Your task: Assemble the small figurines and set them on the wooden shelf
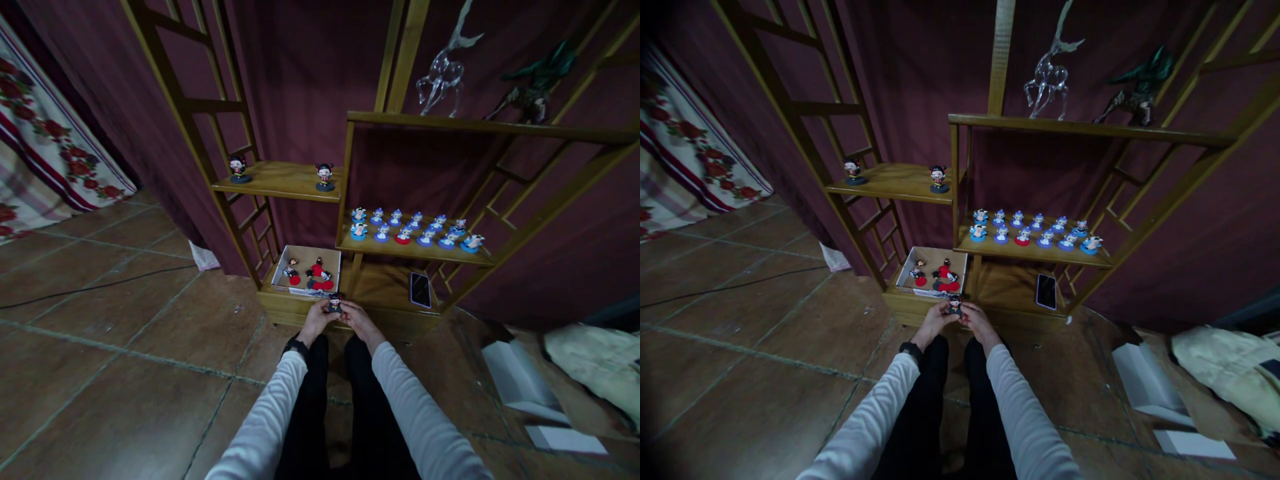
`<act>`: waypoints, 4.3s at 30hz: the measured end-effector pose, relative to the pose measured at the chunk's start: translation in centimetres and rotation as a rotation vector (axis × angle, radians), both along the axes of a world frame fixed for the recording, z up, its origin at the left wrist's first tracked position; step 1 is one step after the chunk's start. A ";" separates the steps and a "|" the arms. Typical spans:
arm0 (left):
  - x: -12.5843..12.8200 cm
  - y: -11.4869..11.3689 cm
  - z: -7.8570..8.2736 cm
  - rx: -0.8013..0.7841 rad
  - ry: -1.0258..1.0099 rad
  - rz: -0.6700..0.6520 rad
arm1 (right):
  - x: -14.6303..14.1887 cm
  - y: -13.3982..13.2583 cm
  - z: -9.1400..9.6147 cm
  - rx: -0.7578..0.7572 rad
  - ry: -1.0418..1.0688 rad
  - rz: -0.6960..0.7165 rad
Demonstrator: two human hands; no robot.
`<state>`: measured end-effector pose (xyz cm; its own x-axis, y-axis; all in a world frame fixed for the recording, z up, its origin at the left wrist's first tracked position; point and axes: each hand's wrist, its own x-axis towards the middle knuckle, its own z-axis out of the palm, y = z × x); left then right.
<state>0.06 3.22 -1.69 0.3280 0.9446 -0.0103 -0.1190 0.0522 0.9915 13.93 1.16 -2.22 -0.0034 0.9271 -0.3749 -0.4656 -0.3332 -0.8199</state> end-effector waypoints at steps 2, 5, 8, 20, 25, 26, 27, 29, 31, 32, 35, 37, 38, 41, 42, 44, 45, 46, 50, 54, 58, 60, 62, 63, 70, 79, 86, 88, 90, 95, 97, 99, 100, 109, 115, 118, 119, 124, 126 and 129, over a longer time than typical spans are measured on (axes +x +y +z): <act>0.0 0.0 0.0 0.004 -0.006 -0.001 | 0.0 0.0 0.0 0.002 -0.007 0.007; -0.1 0.1 -0.4 0.033 0.019 0.009 | -0.1 -0.2 0.1 0.009 -0.006 0.007; -0.2 0.4 -0.9 0.073 0.068 0.044 | -0.1 -0.3 0.1 0.023 0.018 0.018; -0.1 0.5 -1.4 0.115 0.175 0.166 | -0.1 -0.6 0.4 0.040 0.022 0.055; 0.2 0.2 -1.0 0.078 0.131 0.217 | -0.2 -0.8 0.6 0.043 0.023 0.043; 0.2 0.2 -0.9 0.069 0.112 0.207 | -0.3 -0.8 0.5 0.042 0.017 0.027; 0.2 0.2 -0.8 0.055 0.086 0.189 | -0.3 -0.7 0.5 0.040 0.012 0.008; 0.1 0.1 -0.6 0.011 0.024 0.145 | -0.4 -0.6 0.3 0.039 0.007 -0.028; -0.1 0.1 -0.4 -0.051 -0.038 0.116 | -0.4 -0.5 0.2 0.036 0.006 -0.061; -0.2 0.0 -0.3 -0.089 -0.068 0.112 | -0.3 -0.4 0.2 0.033 0.007 -0.074; -0.8 0.0 -0.3 -0.226 -0.142 0.100 | -0.3 -0.3 0.1 0.021 0.005 -0.087; -1.0 0.0 -0.3 -0.308 -0.175 0.083 | -0.3 -0.3 0.2 0.018 -0.002 -0.074; -1.1 0.0 -0.3 -0.339 -0.189 0.071 | -0.3 -0.3 0.2 0.018 -0.005 -0.068; -1.3 0.3 -0.3 -0.401 -0.231 0.027 | -0.3 -0.2 0.1 0.013 -0.018 -0.075; -1.4 0.3 -0.3 -0.415 -0.243 0.020 | -0.3 -0.1 0.1 0.011 -0.023 -0.079; -1.4 0.5 -0.3 -0.439 -0.263 0.021 | -0.3 -0.1 0.1 0.008 -0.035 -0.076; -1.4 0.6 -0.3 -0.450 -0.270 0.023 | -0.3 0.0 0.1 0.009 -0.041 -0.073; -1.5 0.6 -0.3 -0.460 -0.276 0.025 | -0.3 0.0 0.0 0.011 -0.044 -0.070; -1.4 0.7 -0.3 -0.489 -0.301 0.024 | -0.3 0.2 -0.2 0.019 -0.040 -0.068; -1.4 0.7 -0.3 -0.526 -0.325 0.030 | -0.3 0.3 -0.5 0.018 -0.040 -0.052; -1.4 0.7 -0.1 -0.568 -0.345 0.025 | -0.3 0.4 -0.6 0.014 -0.048 -0.044; -1.4 0.7 0.0 -0.587 -0.350 0.012 | -0.3 0.4 -0.5 0.015 -0.048 -0.046; -1.4 0.7 0.0 -0.608 -0.357 -0.003 | -0.2 0.4 -0.5 0.019 -0.043 -0.042; -1.4 0.7 0.0 -0.618 -0.361 -0.007 | -0.2 0.4 -0.5 0.020 -0.042 -0.042; -1.3 0.9 -0.1 -0.681 -0.393 0.019 | -0.2 0.4 -0.8 0.046 -0.040 -0.032; -1.3 1.2 -0.5 -0.699 -0.402 0.031 | -0.4 0.1 -0.2 0.036 -0.039 -0.018; -1.5 1.6 -1.1 -0.663 -0.399 0.031 | -0.3 0.1 -0.4 0.039 -0.056 -0.008; -1.5 1.6 -1.2 -0.662 -0.401 0.037 | -0.3 0.1 -0.4 0.039 -0.053 0.001; -1.5 1.6 -1.1 -0.657 -0.403 0.045 | -0.3 0.1 -0.4 0.040 -0.047 0.009; -1.5 1.3 -0.9 -0.596 -0.376 0.078 | -0.3 -0.1 -0.2 0.050 -0.021 -0.003; -1.5 1.1 -0.9 -0.550 -0.358 0.080 | -0.4 -0.1 -0.2 0.060 -0.012 -0.028; -1.5 0.9 -0.8 -0.498 -0.334 0.078 | -0.4 -0.1 -0.2 0.070 -0.003 -0.050; -1.5 0.8 -0.8 -0.472 -0.321 0.075 | -0.4 -0.1 -0.2 0.073 0.002 -0.060; -0.7 0.0 -0.4 -0.209 -0.172 0.051 | -0.4 -0.4 0.0 0.089 0.013 -0.025; -0.5 0.0 -0.4 -0.139 -0.139 0.058 | -0.2 -0.6 0.2 0.094 0.013 0.031; -0.5 0.0 -0.3 -0.144 -0.137 0.062 | -0.2 -0.6 0.3 0.090 0.009 0.039; -0.5 0.0 -0.3 -0.150 -0.143 0.059 | -0.2 -0.7 0.3 0.090 0.006 0.040; -0.6 -0.1 0.0 -0.182 -0.169 0.086 | -0.2 -0.8 0.5 0.098 -0.003 0.031; -0.6 -0.1 0.0 -0.200 -0.181 0.095 | -0.2 -0.8 0.4 0.100 0.001 0.030; -0.7 -0.1 -0.1 -0.226 -0.193 0.098 | -0.2 -0.7 0.2 0.110 0.009 0.035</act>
<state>-0.59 3.13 -1.83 0.2516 0.9527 -0.1704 -0.3191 0.2479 0.9147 13.70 0.50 -2.03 -0.0393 0.9618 -0.2710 -0.4629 -0.2579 -0.8480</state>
